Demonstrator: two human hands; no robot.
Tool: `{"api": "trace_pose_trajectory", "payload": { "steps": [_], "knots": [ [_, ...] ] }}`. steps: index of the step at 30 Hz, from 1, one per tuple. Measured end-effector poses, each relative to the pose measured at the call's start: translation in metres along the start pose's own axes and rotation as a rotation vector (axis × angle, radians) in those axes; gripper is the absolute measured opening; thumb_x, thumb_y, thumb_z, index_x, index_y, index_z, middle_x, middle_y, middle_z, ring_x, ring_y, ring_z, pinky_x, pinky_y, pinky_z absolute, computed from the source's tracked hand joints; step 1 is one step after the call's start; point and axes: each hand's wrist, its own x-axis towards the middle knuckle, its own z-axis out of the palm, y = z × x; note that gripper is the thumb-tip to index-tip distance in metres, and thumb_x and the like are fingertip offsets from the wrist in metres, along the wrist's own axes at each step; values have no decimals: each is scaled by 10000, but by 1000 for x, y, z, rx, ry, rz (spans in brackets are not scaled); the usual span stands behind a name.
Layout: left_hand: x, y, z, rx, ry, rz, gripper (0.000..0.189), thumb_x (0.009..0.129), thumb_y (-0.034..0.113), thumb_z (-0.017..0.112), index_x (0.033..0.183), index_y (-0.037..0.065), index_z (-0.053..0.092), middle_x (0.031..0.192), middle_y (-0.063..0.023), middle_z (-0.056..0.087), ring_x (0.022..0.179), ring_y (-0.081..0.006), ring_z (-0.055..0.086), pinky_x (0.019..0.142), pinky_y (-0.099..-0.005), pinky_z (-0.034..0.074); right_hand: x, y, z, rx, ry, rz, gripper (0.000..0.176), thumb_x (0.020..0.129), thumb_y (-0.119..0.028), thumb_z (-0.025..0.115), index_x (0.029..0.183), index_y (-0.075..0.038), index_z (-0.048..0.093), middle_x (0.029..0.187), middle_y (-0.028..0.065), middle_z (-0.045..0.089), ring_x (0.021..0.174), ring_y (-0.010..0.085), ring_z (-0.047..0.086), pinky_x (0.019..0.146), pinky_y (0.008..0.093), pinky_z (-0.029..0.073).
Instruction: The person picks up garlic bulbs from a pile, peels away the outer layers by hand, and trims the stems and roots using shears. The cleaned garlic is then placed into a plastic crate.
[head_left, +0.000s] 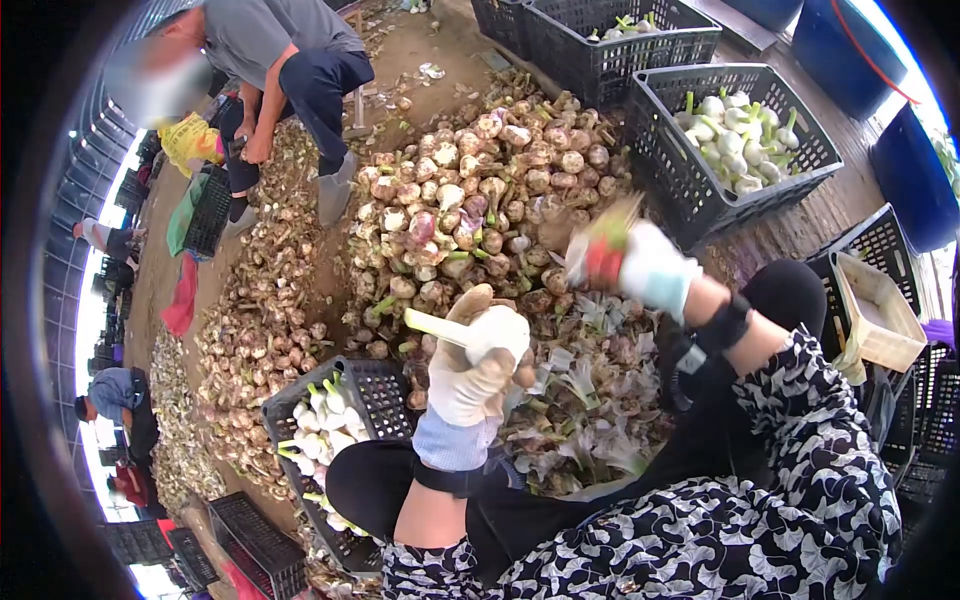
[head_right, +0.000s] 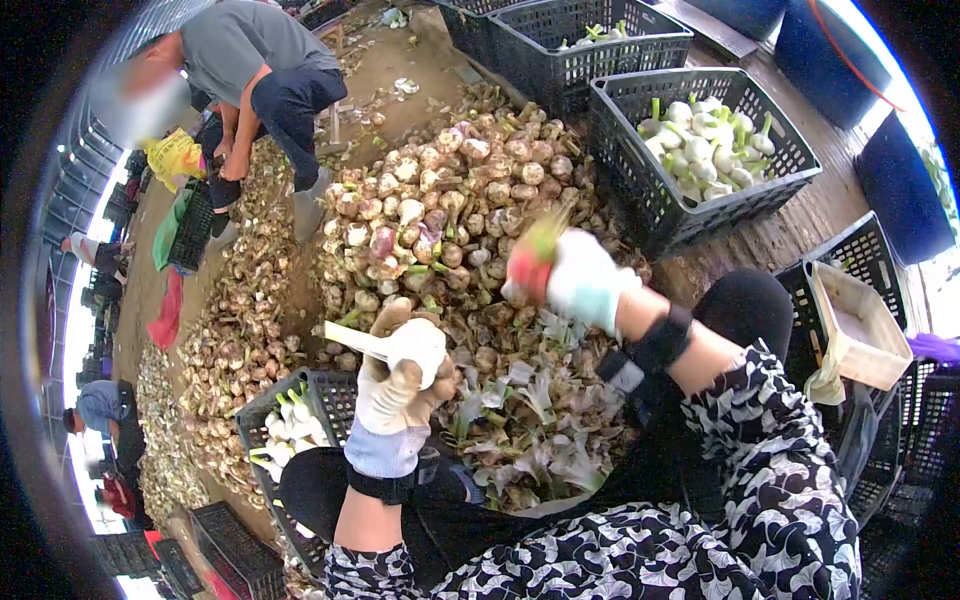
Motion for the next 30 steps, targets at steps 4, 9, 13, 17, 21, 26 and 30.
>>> {"api": "trace_pose_trajectory", "payload": {
  "steps": [4, 9, 13, 17, 21, 26, 30],
  "knots": [
    [2, -1, -4, 69, 34, -10, 714, 679, -103, 638, 1301, 43, 318, 1034, -138, 539, 791, -230, 583, 588, -287, 519, -37, -16, 34, -1016, -518, 223, 295, 702, -48, 522, 982, -88, 606, 856, 158, 618, 828, 309, 602, 731, 379, 475],
    [4, -2, 8, 550, 36, -19, 731, 662, -175, 611, 1306, 22, 328, 1072, -117, 533, 924, -188, 549, 725, -295, 507, -4, -7, 27, -57, -254, -268, 199, 820, -192, 513, 853, 2, 483, 730, 123, 539, 651, 244, 564, 592, 362, 458],
    [4, -3, 16, 457, 48, -79, 702, 679, -162, 595, 1305, 12, 328, 1092, -134, 530, 923, -197, 554, 747, -301, 500, -18, -45, 43, -72, -240, 1, 244, 880, -255, 522, 795, -37, 454, 719, 40, 511, 626, 107, 495, 558, 267, 419],
    [5, -3, 5, 80, -3, -127, 656, 688, -166, 511, 1297, -16, 322, 1094, -176, 526, 894, -241, 569, 700, -306, 499, -9, -23, 25, 21, -90, 97, 323, 831, -300, 588, 884, 18, 567, 779, 102, 602, 727, 152, 583, 631, 283, 461],
    [6, -13, 13, 498, 122, -29, 640, 684, -161, 557, 1274, -7, 363, 1088, -138, 535, 902, -198, 567, 746, -298, 496, -28, -49, 38, -479, -116, -94, 308, 762, -262, 643, 895, 6, 570, 798, 169, 599, 750, 274, 600, 656, 324, 466],
    [7, -8, 20, 501, 219, -186, 653, 665, -120, 653, 1256, 10, 409, 1062, -78, 556, 902, -149, 564, 799, -273, 484, -32, -37, 45, -541, -69, -198, 244, 739, -220, 609, 858, -10, 572, 789, 191, 603, 766, 343, 592, 663, 384, 468],
    [2, -4, 26, 411, 147, -163, 658, 676, -179, 572, 1281, -15, 373, 1102, -107, 543, 903, -166, 566, 772, -275, 493, -12, -20, 23, -661, -10, 121, 196, 720, -182, 624, 800, -6, 591, 746, 212, 593, 725, 335, 593, 630, 375, 458]
  ]
}}
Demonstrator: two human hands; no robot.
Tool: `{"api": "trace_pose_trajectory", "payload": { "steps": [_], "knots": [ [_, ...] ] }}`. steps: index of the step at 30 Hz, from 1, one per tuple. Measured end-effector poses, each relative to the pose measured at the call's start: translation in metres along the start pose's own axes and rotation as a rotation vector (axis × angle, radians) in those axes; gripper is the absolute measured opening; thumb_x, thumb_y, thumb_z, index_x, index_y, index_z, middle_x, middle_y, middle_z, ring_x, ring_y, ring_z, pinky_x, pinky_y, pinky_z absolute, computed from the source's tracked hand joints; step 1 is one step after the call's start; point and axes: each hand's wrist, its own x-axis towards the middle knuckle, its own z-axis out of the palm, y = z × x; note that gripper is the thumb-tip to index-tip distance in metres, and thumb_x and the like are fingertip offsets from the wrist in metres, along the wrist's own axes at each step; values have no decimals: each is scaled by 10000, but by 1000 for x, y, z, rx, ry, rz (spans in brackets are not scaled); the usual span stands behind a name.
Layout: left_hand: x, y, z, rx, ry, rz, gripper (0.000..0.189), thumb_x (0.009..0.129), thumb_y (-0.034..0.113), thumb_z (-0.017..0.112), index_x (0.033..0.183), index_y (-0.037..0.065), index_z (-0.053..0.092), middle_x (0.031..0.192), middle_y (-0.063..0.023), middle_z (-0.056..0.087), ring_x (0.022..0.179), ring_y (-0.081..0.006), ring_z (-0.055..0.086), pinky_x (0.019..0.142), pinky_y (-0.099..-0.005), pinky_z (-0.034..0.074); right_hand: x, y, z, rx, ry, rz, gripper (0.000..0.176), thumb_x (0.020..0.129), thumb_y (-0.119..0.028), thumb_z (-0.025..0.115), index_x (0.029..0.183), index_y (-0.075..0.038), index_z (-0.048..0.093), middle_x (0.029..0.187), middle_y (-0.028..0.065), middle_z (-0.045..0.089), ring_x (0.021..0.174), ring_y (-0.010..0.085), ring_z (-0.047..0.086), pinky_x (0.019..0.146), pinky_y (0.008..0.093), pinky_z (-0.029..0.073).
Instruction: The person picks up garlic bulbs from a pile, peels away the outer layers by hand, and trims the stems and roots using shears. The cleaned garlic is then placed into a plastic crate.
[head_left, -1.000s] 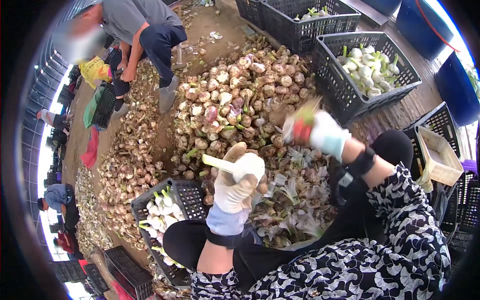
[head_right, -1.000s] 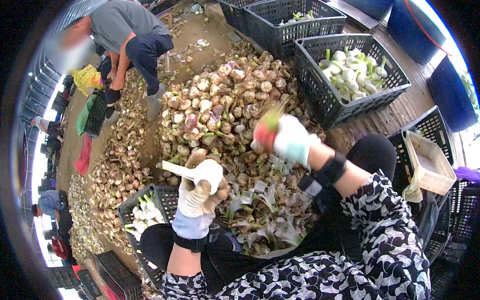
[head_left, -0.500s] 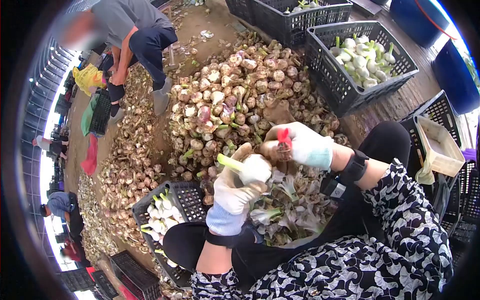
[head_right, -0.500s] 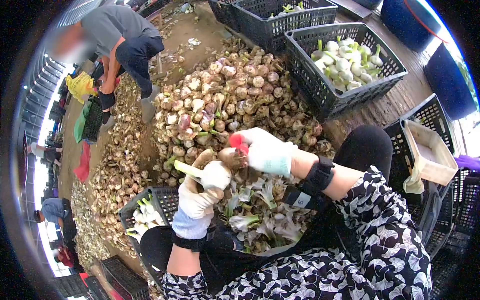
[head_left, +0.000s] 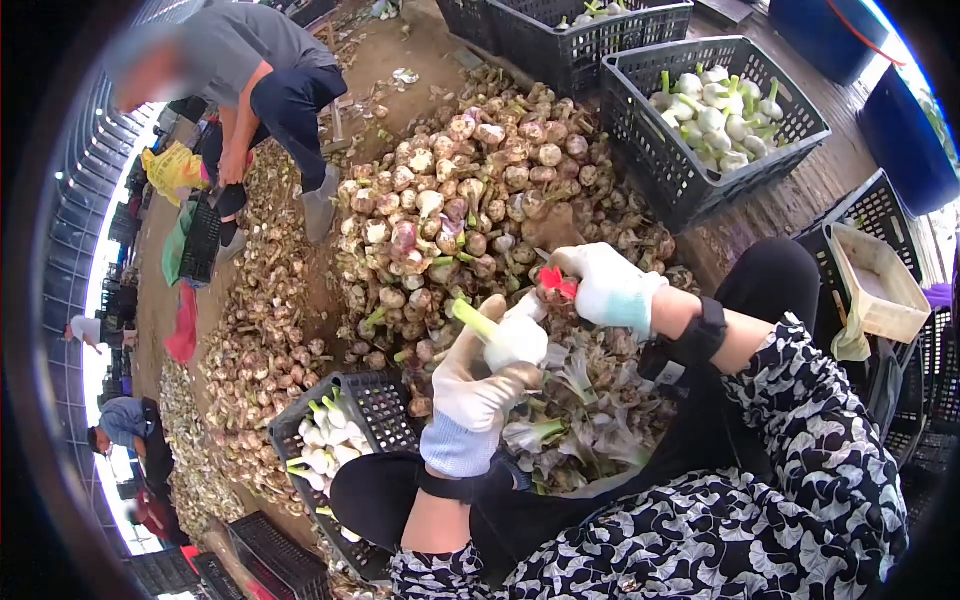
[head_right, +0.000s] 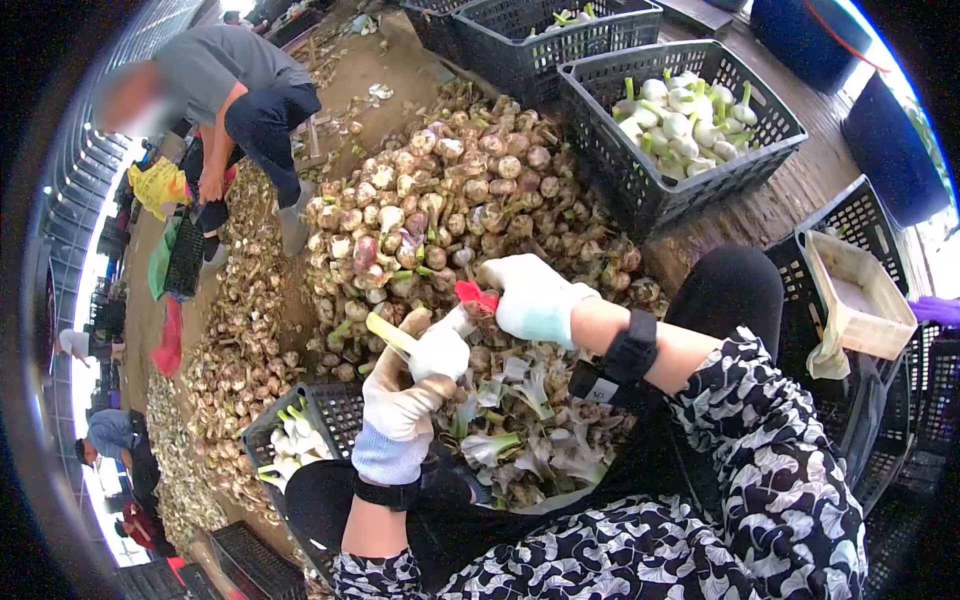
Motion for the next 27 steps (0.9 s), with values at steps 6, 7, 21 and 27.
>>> {"api": "trace_pose_trajectory", "payload": {
  "steps": [6, 7, 21, 27],
  "knots": [
    [7, -6, -5, 22, 63, 186, 730, 674, -184, 547, 1331, -20, 272, 1131, -176, 515, 883, -201, 566, 766, -284, 486, -14, -19, 6, 1139, -275, 45, 337, 873, -110, 524, 1181, 12, 464, 831, 21, 569, 751, 51, 493, 626, 227, 418],
    [6, -6, -5, -103, 0, 155, 754, 670, -176, 562, 1340, -3, 264, 1130, -176, 510, 868, -191, 567, 759, -276, 487, -10, -13, 15, 1138, -257, 2, 361, 862, -169, 555, 1161, 15, 469, 840, 39, 572, 758, 61, 501, 640, 228, 427],
    [1, 12, -19, -557, 262, 238, 339, 850, 81, 445, 1182, 36, 500, 1034, -79, 591, 768, -172, 602, 691, -293, 530, 20, 20, 21, 574, -2, 185, 237, 844, -232, 511, 739, -29, 573, 640, 85, 571, 589, 177, 563, 532, 300, 442],
    [11, -2, -51, -798, 191, 78, 314, 855, 143, 443, 1127, 15, 535, 902, -152, 635, 735, -227, 631, 716, -350, 523, -5, -3, 33, -281, -120, -223, 272, 719, -168, 605, 962, -47, 601, 938, 153, 576, 903, 321, 567, 805, 359, 455]
  ]
}}
